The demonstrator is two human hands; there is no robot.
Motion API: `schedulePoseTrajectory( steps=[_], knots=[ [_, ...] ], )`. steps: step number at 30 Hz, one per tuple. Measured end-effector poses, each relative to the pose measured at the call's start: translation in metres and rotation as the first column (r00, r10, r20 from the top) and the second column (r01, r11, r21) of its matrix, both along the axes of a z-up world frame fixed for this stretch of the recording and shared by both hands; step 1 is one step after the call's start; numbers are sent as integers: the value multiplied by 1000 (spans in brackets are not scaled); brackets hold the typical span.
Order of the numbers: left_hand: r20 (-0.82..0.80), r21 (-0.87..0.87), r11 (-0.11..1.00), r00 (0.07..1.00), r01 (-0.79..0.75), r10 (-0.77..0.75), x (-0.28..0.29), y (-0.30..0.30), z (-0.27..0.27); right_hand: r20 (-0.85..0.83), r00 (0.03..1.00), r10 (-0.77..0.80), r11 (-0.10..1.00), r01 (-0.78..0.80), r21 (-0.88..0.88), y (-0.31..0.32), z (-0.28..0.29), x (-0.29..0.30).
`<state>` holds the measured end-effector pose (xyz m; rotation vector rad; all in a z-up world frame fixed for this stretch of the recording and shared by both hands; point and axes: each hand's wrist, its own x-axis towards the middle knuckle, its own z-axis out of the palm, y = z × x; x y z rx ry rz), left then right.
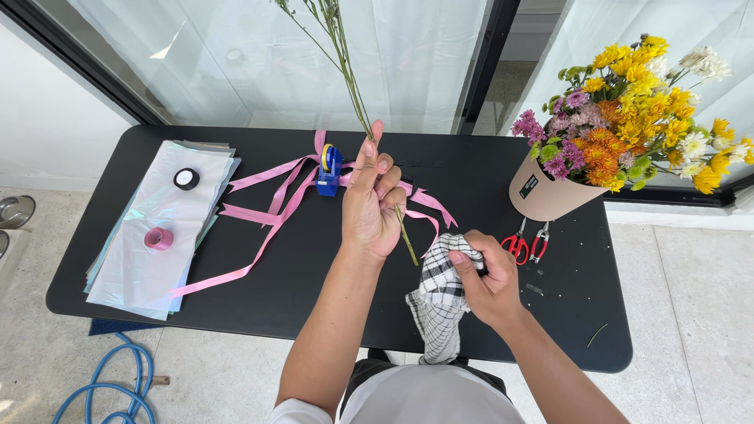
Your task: The person organizes flowers in a vase, takes out individual stems to wipe them with a cloth, and trims the ends of the stems using shears.
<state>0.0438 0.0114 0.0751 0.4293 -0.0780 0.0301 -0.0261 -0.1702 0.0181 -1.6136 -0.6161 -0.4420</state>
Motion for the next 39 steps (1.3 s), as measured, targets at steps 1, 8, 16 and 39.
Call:
schedulePoseTrajectory(
  steps=[1,8,16,39],
  knots=[
    [-2,10,1000,1000,-2,2,0,-5,1,57,998,-3,1000,1,26,6,18,2],
    [-30,70,997,999,-22,24,-4,-13,4,128,991,-25,991,42,-129,35,-47,-3],
    [-41,-93,996,999,10,-14,4,14,-35,-368,921,-130,846,-90,-525,-5,-127,-13],
    [-207,-348,924,949,156,-238,-20,-13,-96,274,952,-132,991,117,71,33,35,2]
  ],
)
